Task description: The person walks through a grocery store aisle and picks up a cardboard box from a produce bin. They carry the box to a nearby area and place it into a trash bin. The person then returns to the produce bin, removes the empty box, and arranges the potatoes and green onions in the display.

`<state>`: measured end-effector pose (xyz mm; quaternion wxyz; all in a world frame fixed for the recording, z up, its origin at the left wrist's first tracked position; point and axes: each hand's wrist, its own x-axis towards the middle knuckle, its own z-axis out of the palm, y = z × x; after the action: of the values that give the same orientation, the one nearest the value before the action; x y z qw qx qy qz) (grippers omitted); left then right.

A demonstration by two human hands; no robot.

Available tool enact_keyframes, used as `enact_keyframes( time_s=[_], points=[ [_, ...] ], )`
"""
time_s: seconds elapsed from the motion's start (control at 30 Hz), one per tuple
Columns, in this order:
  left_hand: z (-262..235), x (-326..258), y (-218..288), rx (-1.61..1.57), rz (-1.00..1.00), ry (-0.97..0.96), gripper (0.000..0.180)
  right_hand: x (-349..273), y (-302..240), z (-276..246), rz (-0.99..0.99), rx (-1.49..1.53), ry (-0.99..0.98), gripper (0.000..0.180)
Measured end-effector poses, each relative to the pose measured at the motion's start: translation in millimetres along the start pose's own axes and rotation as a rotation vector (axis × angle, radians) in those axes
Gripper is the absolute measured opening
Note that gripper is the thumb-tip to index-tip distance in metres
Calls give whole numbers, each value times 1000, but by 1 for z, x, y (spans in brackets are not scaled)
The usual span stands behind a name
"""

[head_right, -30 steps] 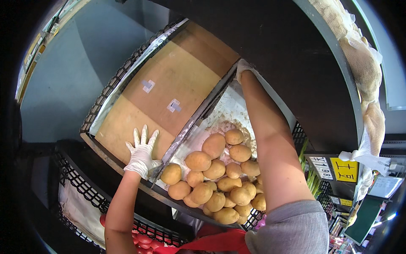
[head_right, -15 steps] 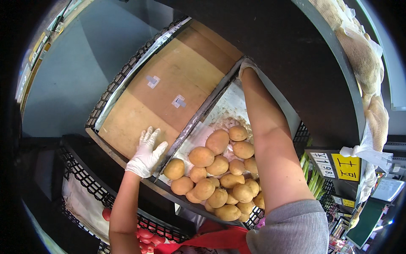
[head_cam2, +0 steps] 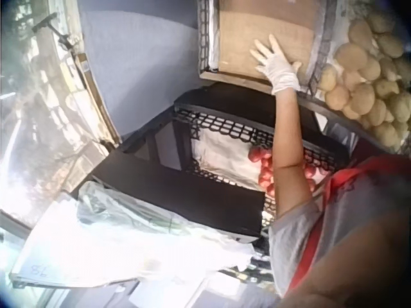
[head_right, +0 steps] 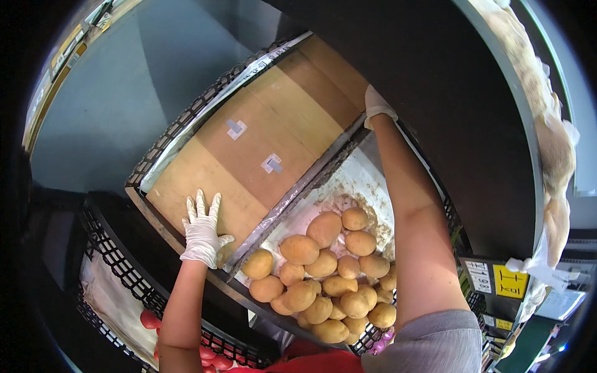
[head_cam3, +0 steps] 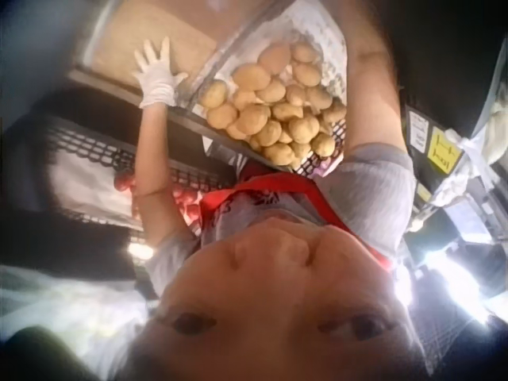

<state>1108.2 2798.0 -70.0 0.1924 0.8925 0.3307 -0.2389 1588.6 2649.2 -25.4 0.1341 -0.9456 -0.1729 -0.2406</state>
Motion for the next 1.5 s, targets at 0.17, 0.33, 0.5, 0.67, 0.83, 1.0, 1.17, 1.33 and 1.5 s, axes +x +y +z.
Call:
enact_keyframes(
  time_s=[0.17,0.33,0.5,0.67,0.83,1.0,1.17,1.33,1.5],
  points=[
    [8,10,-2,18,11,-14,117,8,-63,16,-320,-271,-275,63],
    [11,12,-5,20,17,-15,116,25,-117,41,-453,-457,-474,73],
    [19,11,-12,-19,31,2,118,34,-119,79,-212,-429,-862,85],
    [16,11,-11,-91,28,-19,115,23,-103,108,-177,-377,-809,91],
    [10,14,-10,-138,33,-57,113,11,-117,79,-268,-410,-970,95],
    [6,11,-9,-108,18,-45,113,-71,-172,16,-474,-247,-1031,109],
    [-17,1,-1,-71,-31,-67,116,-72,-170,28,-407,-275,-1101,120],
    [-25,2,3,-121,-113,107,118,-75,-174,30,-401,-258,-1111,121],
    [-20,6,17,-124,-43,-2,124,-75,-172,27,-382,-265,-1106,119]
  ],
)
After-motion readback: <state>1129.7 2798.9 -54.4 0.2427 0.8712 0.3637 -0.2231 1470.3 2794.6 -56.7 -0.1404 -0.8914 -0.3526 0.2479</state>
